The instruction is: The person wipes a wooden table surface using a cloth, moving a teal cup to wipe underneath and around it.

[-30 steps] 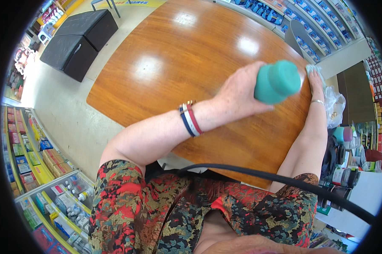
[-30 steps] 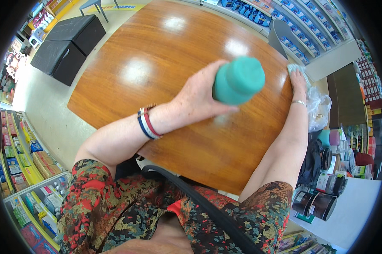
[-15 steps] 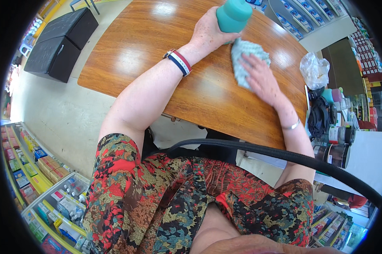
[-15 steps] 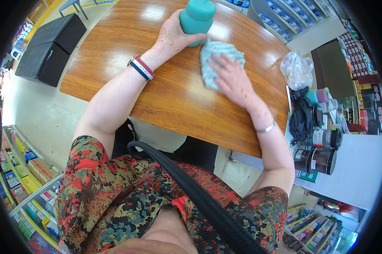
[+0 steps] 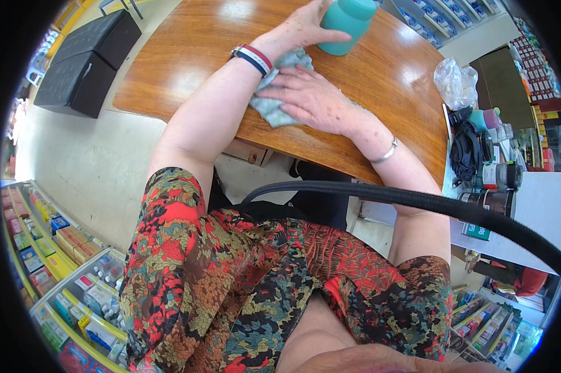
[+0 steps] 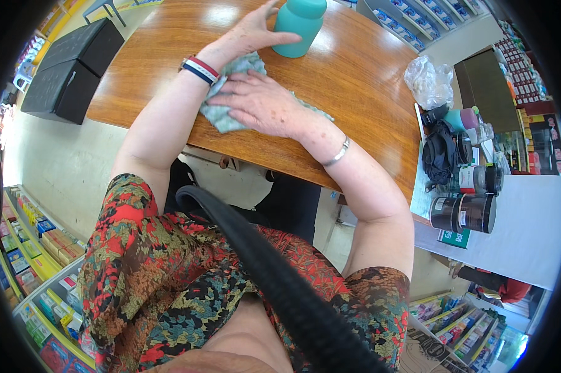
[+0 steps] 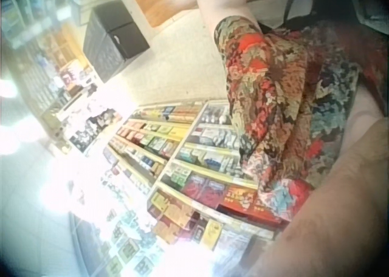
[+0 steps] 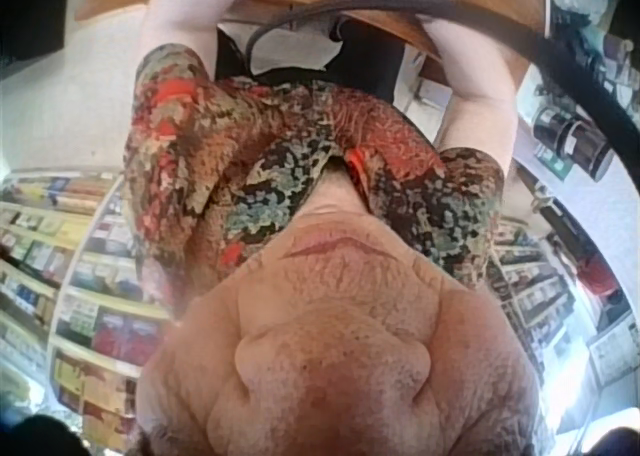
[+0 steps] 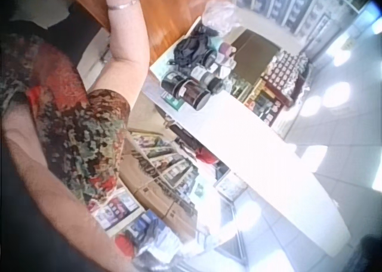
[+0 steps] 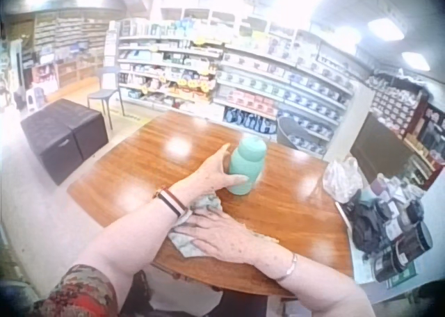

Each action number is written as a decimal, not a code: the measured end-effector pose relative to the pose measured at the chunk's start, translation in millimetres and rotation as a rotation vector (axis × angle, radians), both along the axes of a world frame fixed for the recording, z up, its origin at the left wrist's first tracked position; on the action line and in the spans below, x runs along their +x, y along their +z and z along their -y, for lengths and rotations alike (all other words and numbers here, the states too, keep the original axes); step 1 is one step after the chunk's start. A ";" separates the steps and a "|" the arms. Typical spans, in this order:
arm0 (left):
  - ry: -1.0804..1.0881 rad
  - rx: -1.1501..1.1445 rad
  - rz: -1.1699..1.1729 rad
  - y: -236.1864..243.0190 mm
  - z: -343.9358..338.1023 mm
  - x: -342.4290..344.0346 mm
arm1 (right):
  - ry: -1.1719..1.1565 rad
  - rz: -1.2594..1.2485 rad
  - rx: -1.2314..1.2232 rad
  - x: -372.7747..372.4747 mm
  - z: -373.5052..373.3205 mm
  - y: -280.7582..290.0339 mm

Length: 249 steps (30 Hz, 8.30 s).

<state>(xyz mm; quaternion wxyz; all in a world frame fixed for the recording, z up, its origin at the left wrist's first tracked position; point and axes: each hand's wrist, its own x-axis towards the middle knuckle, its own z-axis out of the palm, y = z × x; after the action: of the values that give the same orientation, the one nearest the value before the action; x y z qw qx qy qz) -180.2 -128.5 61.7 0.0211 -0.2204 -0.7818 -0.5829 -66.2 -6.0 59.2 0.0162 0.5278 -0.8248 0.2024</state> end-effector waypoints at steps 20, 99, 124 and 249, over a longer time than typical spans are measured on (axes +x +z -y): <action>0.012 -1.127 -0.092 32.2 -17.3 132.7 | -0.961 0.019 -0.827 -61.2 -80.2 4.5; 0.242 -1.169 -0.296 -25.5 276.0 -57.3 | -1.113 0.359 -1.118 -100.7 -167.2 -54.0; -0.192 -1.114 -0.395 1.3 62.2 15.9 | -1.169 0.324 -1.161 -102.9 -166.1 -53.9; 0.294 -0.223 -0.136 -13.7 -3.1 -19.4 | -0.632 -0.531 0.506 -141.2 -175.8 -71.2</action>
<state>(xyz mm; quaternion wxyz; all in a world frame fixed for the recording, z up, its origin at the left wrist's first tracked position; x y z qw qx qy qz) -199.6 -125.4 48.0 0.1339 -0.1437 -0.8621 -0.4672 -207.4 169.8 -12.1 0.1582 0.2720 -0.9354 -0.1611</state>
